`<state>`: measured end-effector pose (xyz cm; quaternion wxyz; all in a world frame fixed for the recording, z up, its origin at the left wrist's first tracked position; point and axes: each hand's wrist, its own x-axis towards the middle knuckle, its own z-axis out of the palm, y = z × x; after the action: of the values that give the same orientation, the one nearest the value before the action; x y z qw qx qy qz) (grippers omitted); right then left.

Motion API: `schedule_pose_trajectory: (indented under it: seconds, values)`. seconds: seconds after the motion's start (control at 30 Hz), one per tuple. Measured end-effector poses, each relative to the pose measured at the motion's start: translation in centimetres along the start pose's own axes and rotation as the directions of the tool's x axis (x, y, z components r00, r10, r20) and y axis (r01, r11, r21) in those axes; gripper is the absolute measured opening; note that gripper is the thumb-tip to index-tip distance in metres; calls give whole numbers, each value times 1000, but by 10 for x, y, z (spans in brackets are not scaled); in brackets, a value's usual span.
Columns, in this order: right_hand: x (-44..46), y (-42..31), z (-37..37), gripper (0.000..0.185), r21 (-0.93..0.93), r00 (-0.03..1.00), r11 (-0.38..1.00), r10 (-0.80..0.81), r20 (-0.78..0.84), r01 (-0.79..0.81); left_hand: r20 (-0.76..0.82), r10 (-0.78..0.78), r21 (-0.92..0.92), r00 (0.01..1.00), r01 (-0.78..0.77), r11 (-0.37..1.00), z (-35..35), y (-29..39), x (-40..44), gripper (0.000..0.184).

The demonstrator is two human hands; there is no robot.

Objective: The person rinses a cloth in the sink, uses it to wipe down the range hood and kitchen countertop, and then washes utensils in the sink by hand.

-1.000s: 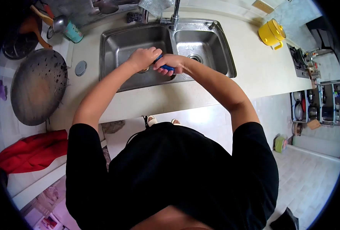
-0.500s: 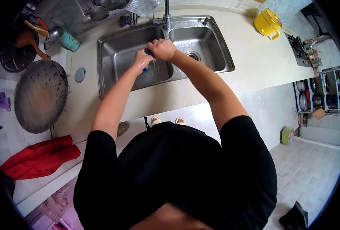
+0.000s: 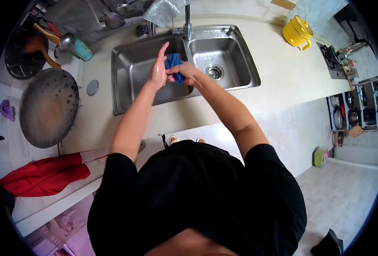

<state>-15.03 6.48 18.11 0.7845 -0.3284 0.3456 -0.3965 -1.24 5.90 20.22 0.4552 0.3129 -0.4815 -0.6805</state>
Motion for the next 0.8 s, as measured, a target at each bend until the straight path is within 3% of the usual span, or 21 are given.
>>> schedule_pose_trajectory:
  seconds: [0.03,0.07,0.1,0.13,0.17,0.2,0.27,0.33,0.37,0.4,0.43,0.47,0.57,0.6,0.7,0.77,0.8]
  values:
    - [-1,-4,-12,12,11,1000,1000,-21,7,21,155,79,358,985,-130,925,-9,-4,1,59]
    - [4,-7,-24,9,-38,999,999,20,-46,-22,301,153,582,941,-309,752,-18,-8,1,66]
    - [-9,-20,-21,8,-46,997,997,66,30,-65,445,107,801,889,-449,396,-10,12,-4,70]
    - [-22,-30,-15,7,-52,987,992,120,107,-115,550,-7,835,835,-550,-25,-2,26,-12,75]
    - [-21,-23,-20,8,-90,975,982,179,128,-169,576,6,815,818,-573,-88,2,28,-16,80]
    - [-17,-20,-23,8,-135,961,968,232,152,-212,642,44,750,766,-614,-247,6,36,-14,71]
    - [-39,-39,8,8,-145,925,950,305,224,-278,675,60,737,735,-676,-2,17,54,-6,56]
    - [-38,-41,5,8,-232,908,934,328,261,-271,519,-90,844,850,-526,-108,20,43,3,43]
    - [-24,-36,-8,14,-461,938,868,297,178,-187,424,-154,877,892,-447,-173,21,39,4,37]
    - [-25,-34,-5,20,-777,984,625,78,158,76,385,-145,888,912,-409,-212,23,35,3,33]
    - [-29,-33,3,26,-943,963,212,-137,230,256,347,-132,894,928,-370,-253,26,28,1,30]
    - [-36,-35,8,32,-916,879,-266,-295,374,301,314,-117,895,942,-335,-294,31,23,1,29]
    - [-52,-45,17,49,-936,971,-349,-202,131,54,3,-51,998,999,-7,-69,45,-2,-1,25]
    - [-50,-41,10,47,-909,961,-407,-205,185,88,-88,-42,996,995,89,18,44,-16,0,24]
    - [-50,-31,-9,45,-801,910,-564,-196,365,200,-45,-119,943,992,81,322,16,-61,3,28]
    - [-31,-8,-39,36,-734,833,-615,-216,509,289,-99,-240,813,966,217,540,23,-59,-5,20]
    - [-33,-10,-39,32,-717,842,-624,-171,513,310,-113,-304,723,946,288,628,28,-58,-9,17]
